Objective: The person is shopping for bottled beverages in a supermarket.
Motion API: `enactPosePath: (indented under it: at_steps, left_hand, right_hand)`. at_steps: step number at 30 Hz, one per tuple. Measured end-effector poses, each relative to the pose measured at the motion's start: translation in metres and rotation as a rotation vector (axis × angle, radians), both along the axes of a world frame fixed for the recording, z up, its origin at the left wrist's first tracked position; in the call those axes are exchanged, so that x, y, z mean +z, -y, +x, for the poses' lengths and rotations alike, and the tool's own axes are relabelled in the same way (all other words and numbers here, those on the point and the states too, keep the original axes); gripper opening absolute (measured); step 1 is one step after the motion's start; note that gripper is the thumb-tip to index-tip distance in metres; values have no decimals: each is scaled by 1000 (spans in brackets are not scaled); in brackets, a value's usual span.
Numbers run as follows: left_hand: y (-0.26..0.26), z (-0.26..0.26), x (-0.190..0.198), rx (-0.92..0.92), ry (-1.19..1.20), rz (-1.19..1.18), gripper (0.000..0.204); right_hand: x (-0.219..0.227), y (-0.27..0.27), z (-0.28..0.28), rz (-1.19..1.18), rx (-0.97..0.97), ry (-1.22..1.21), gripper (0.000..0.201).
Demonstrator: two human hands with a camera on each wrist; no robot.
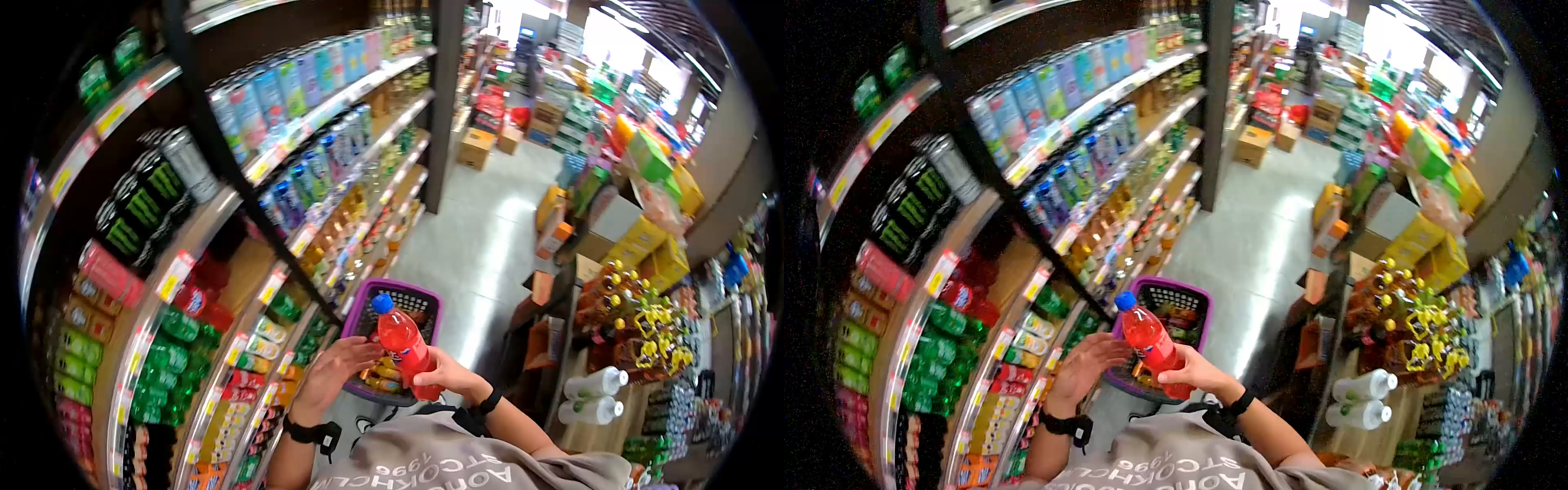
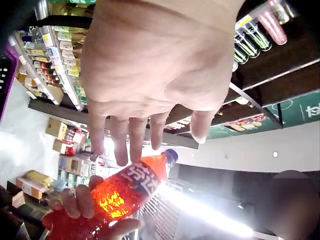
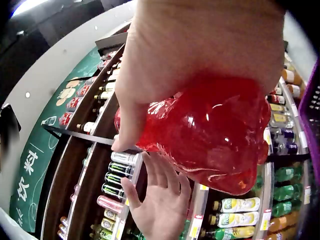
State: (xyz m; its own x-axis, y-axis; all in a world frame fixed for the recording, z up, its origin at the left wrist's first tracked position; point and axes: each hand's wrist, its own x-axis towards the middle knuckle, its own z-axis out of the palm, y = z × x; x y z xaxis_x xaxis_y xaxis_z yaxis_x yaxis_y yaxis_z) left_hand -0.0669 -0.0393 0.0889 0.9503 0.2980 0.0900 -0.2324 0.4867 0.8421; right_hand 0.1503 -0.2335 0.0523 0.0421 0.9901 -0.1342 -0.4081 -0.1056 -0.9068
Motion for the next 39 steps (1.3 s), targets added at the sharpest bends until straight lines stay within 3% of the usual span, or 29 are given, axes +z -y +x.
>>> enactPosePath:
  at_steps: [2,5,10,13,19,26,31,33,34,37,39]
  left_hand:
    - [12,-3,2,37,-55,61,68]
    - [18,-14,0,42,-55,117,66]
    - [25,-54,-22,257,-84,74,56]
    - [20,-70,-43,390,-118,-35,47]
    - [35,-90,-16,478,-135,53,40]
    - [48,-129,-17,580,-138,81,39]
    - [68,-161,-5,699,-204,100,38]
    - [75,-175,-5,741,-207,114,37]
    - [77,-179,-6,761,-204,105,37]
    - [82,-190,-11,816,-173,90,36]
    - [85,-194,-6,854,-166,87,35]
  right_hand:
    - [5,20,2,-38,-22,-68,60]
    - [40,29,16,-210,29,93,62]
    - [69,17,12,17,-141,297,65]
    - [77,10,10,32,-175,265,68]
    - [31,4,-1,271,-228,163,83]
    - [52,-8,-17,188,-16,62,88]
    - [36,-29,-42,298,-6,85,96]
    - [35,-35,-46,201,95,73,98]
    - [34,-43,-52,290,48,169,92]
    - [55,-65,-57,438,-6,809,84]
    - [91,-69,-54,330,96,1348,73]
